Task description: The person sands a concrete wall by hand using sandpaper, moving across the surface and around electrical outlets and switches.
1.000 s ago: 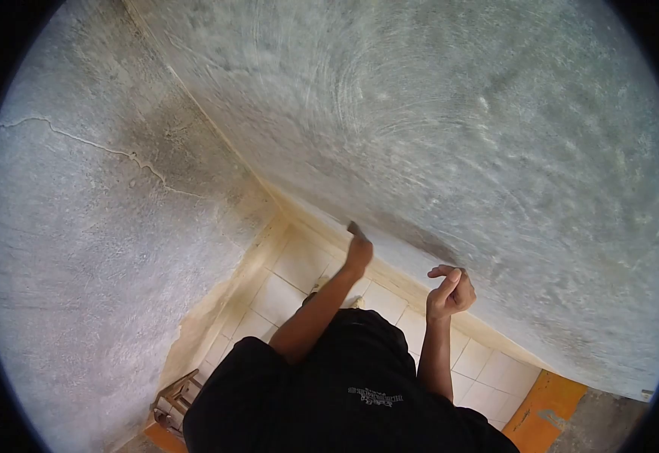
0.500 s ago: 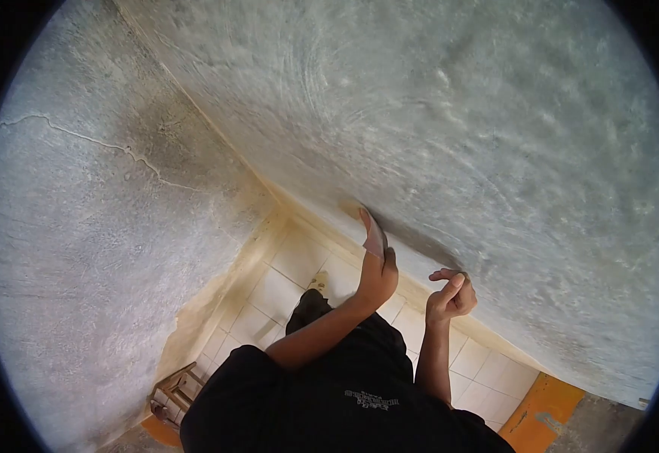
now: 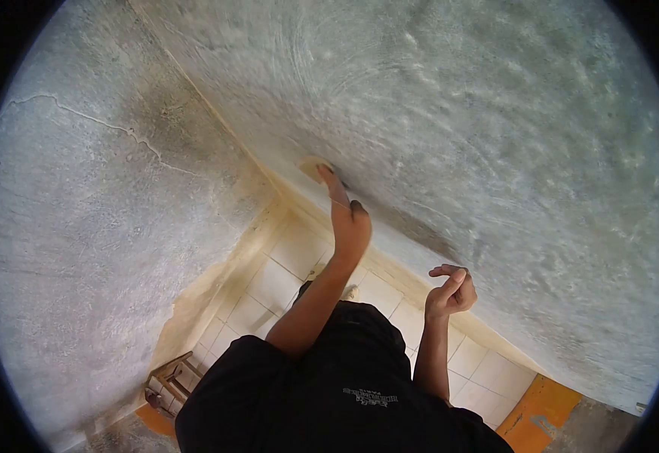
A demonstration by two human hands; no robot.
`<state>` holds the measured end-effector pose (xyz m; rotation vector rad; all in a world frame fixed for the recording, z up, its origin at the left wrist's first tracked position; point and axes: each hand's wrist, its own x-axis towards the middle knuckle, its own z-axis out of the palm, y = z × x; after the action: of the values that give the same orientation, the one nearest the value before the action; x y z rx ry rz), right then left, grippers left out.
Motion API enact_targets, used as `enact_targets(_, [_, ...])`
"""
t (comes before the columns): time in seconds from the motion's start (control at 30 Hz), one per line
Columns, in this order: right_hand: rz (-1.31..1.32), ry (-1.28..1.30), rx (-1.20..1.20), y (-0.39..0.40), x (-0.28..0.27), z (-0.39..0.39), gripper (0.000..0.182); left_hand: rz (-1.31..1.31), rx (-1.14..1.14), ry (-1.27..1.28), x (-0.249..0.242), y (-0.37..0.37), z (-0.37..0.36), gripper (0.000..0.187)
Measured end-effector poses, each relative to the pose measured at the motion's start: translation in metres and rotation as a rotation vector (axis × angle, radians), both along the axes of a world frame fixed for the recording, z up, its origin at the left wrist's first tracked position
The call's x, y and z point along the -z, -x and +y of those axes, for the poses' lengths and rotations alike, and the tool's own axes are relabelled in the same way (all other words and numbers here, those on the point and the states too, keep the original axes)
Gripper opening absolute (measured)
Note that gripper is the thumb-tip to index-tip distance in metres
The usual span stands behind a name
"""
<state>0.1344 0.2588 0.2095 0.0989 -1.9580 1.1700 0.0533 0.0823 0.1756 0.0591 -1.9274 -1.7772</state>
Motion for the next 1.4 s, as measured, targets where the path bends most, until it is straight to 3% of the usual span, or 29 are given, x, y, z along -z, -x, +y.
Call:
enact_targets(0.1, [0.005,0.007,-0.018,-0.001,0.005,0.004,0.04,-0.257,0.074,0.0,0.033,-0.007,0.016,0.084])
enact_targets(0.13, [0.002,0.01,-0.024,-0.001,0.007,0.007,0.04,-0.213,0.1,0.002,0.038,-0.022,0.033,0.084])
enact_targets(0.2, [-0.004,0.016,-0.012,0.0,0.006,0.009,0.04,-0.056,0.145,0.012,-0.001,-0.036,0.039,0.085])
enact_targets(0.27, [-0.018,0.032,-0.009,-0.005,0.008,0.008,0.041,0.052,-0.014,0.095,-0.022,-0.025,0.025,0.081])
enact_targets(0.3, [-0.017,0.042,-0.012,-0.005,0.006,0.007,0.041,0.069,-0.146,0.138,-0.014,-0.01,0.016,0.078])
enact_targets(0.33, [-0.008,0.052,-0.017,-0.004,0.005,0.007,0.041,-0.005,-0.156,0.021,0.009,0.002,0.005,0.072])
enact_targets(0.4, [-0.013,0.04,-0.043,-0.006,0.009,0.009,0.041,-0.333,-0.002,-0.075,0.085,0.009,-0.002,0.07])
enact_targets(0.53, [-0.031,0.069,-0.096,-0.001,0.011,0.007,0.036,-0.198,0.083,-0.015,0.016,-0.029,0.037,0.078])
enact_targets(0.63, [-0.001,0.074,-0.112,0.006,0.013,0.0,0.038,-0.184,0.003,-0.069,0.038,-0.009,0.018,0.074])
enact_targets(0.73, [-0.022,0.003,-0.114,0.004,0.003,-0.002,0.033,-0.474,0.035,-0.438,0.062,0.007,-0.003,0.066])
enact_targets(0.83, [0.174,-0.128,-0.058,0.008,0.012,0.0,0.025,-0.736,0.303,-0.341,0.039,-0.012,0.002,0.059])
enact_targets(0.9, [0.279,-0.191,0.115,0.013,0.015,-0.001,0.022,-0.372,0.2,-0.16,0.02,-0.033,0.031,0.059])
enact_targets(0.97, [0.29,-0.246,0.302,0.006,0.02,-0.002,0.035,-0.115,0.024,-0.123,0.004,-0.024,0.028,0.059])
enact_targets(1.0, [0.27,-0.265,0.397,0.006,0.02,-0.003,0.044,-0.124,-0.034,-0.219,0.01,-0.011,0.021,0.059])
enact_targets(1.03, [0.256,-0.281,0.49,0.008,0.019,-0.005,0.054,-0.21,-0.04,-0.379,0.026,0.002,0.014,0.059])
enact_targets(1.07, [0.196,-0.311,0.487,0.009,0.018,-0.005,0.079,-0.387,0.02,-0.593,0.045,0.012,0.011,0.059])
enact_targets(1.1, [0.156,-0.287,0.528,0.011,0.013,-0.009,0.082,-0.506,0.062,-0.691,0.057,0.015,0.011,0.059])
enact_targets(1.17, [0.074,-0.238,0.61,0.016,0.001,-0.018,0.09,-0.651,0.087,-0.624,0.064,-0.003,0.032,0.056])
enact_targets(1.2, [0.045,-0.252,0.601,0.018,0.005,-0.015,0.102,-0.511,0.158,-0.531,0.064,-0.018,0.035,0.035])
enact_targets(1.27, [-0.003,-0.198,0.6,0.022,0.013,-0.01,0.105,-0.207,0.014,-0.037,0.072,-0.019,0.025,0.026])
enact_targets(1.37, [-0.112,-0.178,0.623,0.026,0.019,-0.004,0.104,-0.095,-0.096,-0.403,0.028,0.013,-0.015,0.035])
enact_targets(1.4, [-0.162,-0.213,0.653,0.025,0.019,-0.004,0.103,-0.162,-0.034,-0.464,0.033,0.018,-0.027,0.037])
